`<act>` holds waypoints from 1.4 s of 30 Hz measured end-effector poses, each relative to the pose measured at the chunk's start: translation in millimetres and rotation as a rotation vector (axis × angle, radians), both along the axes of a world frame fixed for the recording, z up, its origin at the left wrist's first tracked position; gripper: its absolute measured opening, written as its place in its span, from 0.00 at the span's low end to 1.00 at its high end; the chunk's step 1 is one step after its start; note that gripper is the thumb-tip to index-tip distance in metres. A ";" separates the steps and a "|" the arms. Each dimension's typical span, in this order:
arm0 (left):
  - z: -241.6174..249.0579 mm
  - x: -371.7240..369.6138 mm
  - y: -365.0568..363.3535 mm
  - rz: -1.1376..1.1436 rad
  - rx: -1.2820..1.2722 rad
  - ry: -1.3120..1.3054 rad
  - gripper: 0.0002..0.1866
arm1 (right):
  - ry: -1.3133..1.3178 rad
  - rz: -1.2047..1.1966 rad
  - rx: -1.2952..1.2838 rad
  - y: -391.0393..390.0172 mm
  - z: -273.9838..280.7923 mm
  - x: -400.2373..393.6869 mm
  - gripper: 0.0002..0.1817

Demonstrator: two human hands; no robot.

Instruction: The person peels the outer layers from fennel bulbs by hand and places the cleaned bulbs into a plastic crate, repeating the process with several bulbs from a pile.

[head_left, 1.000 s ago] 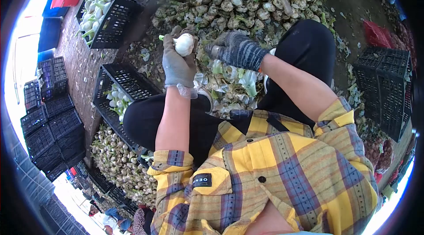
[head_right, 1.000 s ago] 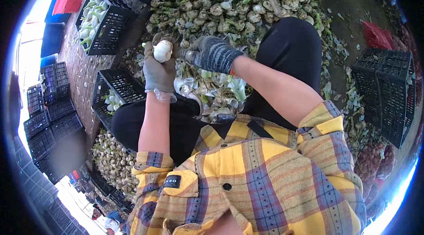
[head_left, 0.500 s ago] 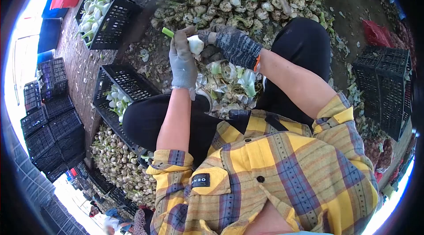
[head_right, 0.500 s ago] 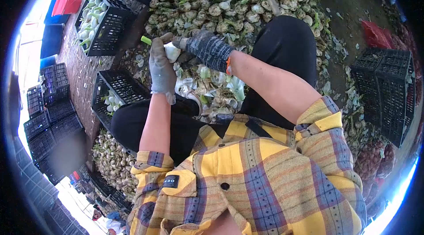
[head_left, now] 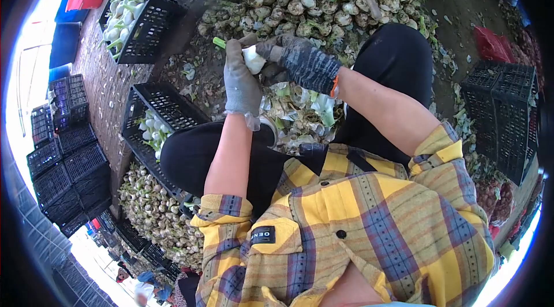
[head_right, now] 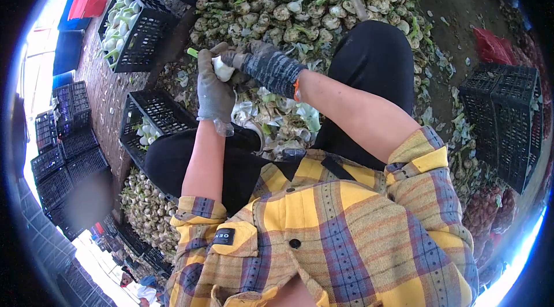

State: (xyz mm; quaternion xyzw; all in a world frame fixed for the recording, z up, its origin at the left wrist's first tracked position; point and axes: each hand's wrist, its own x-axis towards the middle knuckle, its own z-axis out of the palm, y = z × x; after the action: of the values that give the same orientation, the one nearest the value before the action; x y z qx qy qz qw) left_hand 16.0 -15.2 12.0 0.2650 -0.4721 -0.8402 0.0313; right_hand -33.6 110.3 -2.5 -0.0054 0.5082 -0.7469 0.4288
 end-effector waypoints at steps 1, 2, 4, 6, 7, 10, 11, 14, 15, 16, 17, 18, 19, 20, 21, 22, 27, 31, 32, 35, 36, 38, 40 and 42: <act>-3.6 -0.3 -0.9 -0.001 -0.031 0.011 0.24 | 0.044 -0.008 0.003 -2.1 -9.3 1.0 0.17; -7.0 -0.8 -2.2 -0.001 -0.062 0.021 0.24 | 0.088 -0.015 0.006 -3.7 -11.5 1.7 0.17; -12.8 0.2 -4.9 0.004 -0.081 0.025 0.24 | 0.097 -0.008 0.045 -3.6 -14.9 0.7 0.16; -9.1 -0.1 -4.3 0.009 -0.055 0.014 0.24 | 0.168 -0.014 0.050 -2.7 -17.6 0.5 0.15; -7.5 -0.2 -3.6 0.016 -0.025 -0.001 0.24 | 0.231 -0.022 0.036 -2.1 -21.3 2.6 0.15; -6.3 0.9 -4.4 0.013 0.052 -0.030 0.23 | 0.296 -0.028 0.024 -0.4 -19.8 4.2 0.14; -8.7 1.7 -7.4 -0.004 0.068 -0.028 0.23 | 0.297 -0.027 0.025 0.4 -15.9 3.7 0.14; -13.7 0.7 -14.2 0.027 0.075 -0.058 0.22 | 0.741 -0.121 0.086 6.1 -2.8 5.0 0.14; -14.3 0.7 -14.5 0.050 0.073 -0.075 0.22 | 0.828 -0.133 0.093 6.2 1.1 5.7 0.14; -15.0 1.2 -14.0 0.048 0.072 -0.078 0.22 | 0.914 -0.144 0.100 5.9 4.8 6.1 0.14; -13.2 1.3 -12.3 0.046 0.070 -0.080 0.21 | 1.001 -0.156 0.107 6.0 8.4 6.5 0.14; -10.9 1.4 -11.0 0.043 0.067 -0.082 0.21 | 1.099 -0.126 0.173 6.9 12.3 7.2 0.14; -8.4 1.9 -10.1 0.034 0.052 -0.104 0.21 | 1.194 -0.097 0.239 8.0 16.2 8.2 0.14; -5.8 2.5 -9.2 0.025 0.038 -0.126 0.21 | 1.290 -0.066 0.307 8.9 18.7 9.2 0.14; -4.7 3.0 -8.5 0.019 0.025 -0.147 0.21 | 1.346 -0.063 0.324 9.3 19.9 9.9 0.14; -6.2 3.8 -8.8 0.012 0.013 -0.126 0.21 | 1.402 -0.061 0.339 9.4 20.9 10.7 0.13; -14.2 3.4 -13.4 0.008 -0.046 -0.010 0.22 | 1.142 0.125 0.213 11.3 15.1 18.4 0.08; -11.6 1.4 -13.9 0.085 -0.114 -0.028 0.22 | 0.439 0.202 0.170 10.9 11.6 11.9 0.08; -8.8 1.1 -12.7 0.107 -0.085 -0.054 0.22 | 0.341 0.144 0.209 8.5 12.1 8.3 0.09; -5.1 -0.1 -13.8 0.128 0.050 -0.084 0.21 | 0.534 0.096 0.279 10.8 -17.1 -0.1 0.12; -4.6 -0.5 -14.5 0.128 0.104 -0.084 0.21 | 0.476 0.075 0.268 9.3 -20.7 1.1 0.13; -5.2 -1.6 -14.2 0.138 0.127 -0.067 0.20 | 0.322 0.053 0.206 8.7 -19.0 0.5 0.14; -7.6 -2.5 -12.4 0.154 0.145 -0.030 0.20 | 0.129 0.052 0.103 7.9 0.9 -2.8 0.14; -8.3 -4.5 -9.0 0.174 0.154 0.027 0.20 | 0.079 0.041 0.050 3.7 7.0 -2.1 0.13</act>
State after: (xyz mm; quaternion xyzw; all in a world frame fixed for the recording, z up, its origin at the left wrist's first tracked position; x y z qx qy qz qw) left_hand 11.5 -24.1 3.6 0.2953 -0.3809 -0.8715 0.0900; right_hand -35.7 114.0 4.5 -0.0347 0.5430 -0.7242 0.4237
